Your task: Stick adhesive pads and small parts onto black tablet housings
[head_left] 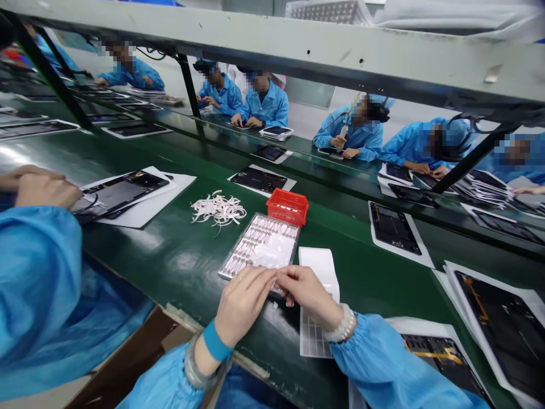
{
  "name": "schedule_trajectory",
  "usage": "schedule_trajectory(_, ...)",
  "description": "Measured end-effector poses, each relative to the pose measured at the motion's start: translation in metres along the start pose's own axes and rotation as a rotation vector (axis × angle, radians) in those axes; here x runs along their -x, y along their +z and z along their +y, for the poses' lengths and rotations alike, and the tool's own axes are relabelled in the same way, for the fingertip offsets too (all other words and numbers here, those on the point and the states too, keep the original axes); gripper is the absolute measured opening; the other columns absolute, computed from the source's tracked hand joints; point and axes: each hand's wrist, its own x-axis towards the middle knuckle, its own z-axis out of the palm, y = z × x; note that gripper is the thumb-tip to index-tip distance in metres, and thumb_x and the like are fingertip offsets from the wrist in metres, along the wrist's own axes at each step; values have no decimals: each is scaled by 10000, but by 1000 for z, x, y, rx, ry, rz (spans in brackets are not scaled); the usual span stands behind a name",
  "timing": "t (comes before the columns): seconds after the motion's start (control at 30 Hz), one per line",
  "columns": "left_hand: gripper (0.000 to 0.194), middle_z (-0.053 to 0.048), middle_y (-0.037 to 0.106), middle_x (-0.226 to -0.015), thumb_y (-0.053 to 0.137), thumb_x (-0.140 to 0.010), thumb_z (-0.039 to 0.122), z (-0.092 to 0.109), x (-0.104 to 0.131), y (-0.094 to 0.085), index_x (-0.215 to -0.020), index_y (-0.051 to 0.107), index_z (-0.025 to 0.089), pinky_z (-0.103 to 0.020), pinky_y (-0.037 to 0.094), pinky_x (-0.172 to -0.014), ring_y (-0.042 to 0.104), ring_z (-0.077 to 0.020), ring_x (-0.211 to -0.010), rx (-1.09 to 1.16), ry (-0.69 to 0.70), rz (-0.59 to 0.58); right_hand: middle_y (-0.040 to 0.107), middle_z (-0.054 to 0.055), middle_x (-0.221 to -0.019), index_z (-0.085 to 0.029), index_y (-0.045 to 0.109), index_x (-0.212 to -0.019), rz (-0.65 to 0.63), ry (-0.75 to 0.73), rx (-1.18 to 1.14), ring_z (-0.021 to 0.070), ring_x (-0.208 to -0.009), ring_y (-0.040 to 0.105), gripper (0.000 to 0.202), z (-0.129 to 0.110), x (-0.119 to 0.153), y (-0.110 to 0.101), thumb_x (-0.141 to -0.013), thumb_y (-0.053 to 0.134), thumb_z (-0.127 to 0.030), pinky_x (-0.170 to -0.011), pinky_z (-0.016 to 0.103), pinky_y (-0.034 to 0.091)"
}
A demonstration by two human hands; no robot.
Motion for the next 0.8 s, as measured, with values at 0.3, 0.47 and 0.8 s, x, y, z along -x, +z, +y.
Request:
schedule_trajectory(0.3, 159, -9, 703, -840, 509, -897, 287, 7, -11, -3, -897, 646, 207, -243, 542, -679, 667, -152, -756, 216, -296, -134, 644, 56, -879, -202, 684, -952, 158, -603, 932, 165, -808, 622, 200, -10, 25, -14, -909, 491, -173, -713, 261, 485)
schedule_trajectory(0.47, 125, 10, 680, -734, 563, -839, 292, 9, -15, -3, -805, 637, 198, -231, 531, -631, 648, -139, -667, 309, -334, -210, 654, 45, -853, -205, 677, -926, 213, -680, 877, 148, -794, 623, 186, -3, 28, -16, -924, 491, -203, -720, 237, 485)
schedule_trajectory(0.8, 138, 7, 634, -730, 500, -863, 234, 14, -16, 1, -751, 572, 201, -241, 485, -671, 600, -134, -689, 300, -236, -217, 600, 34, -818, -202, 651, -905, 217, -696, 753, 145, -748, 599, 199, -2, 32, -15, -921, 454, -180, -684, 243, 479)
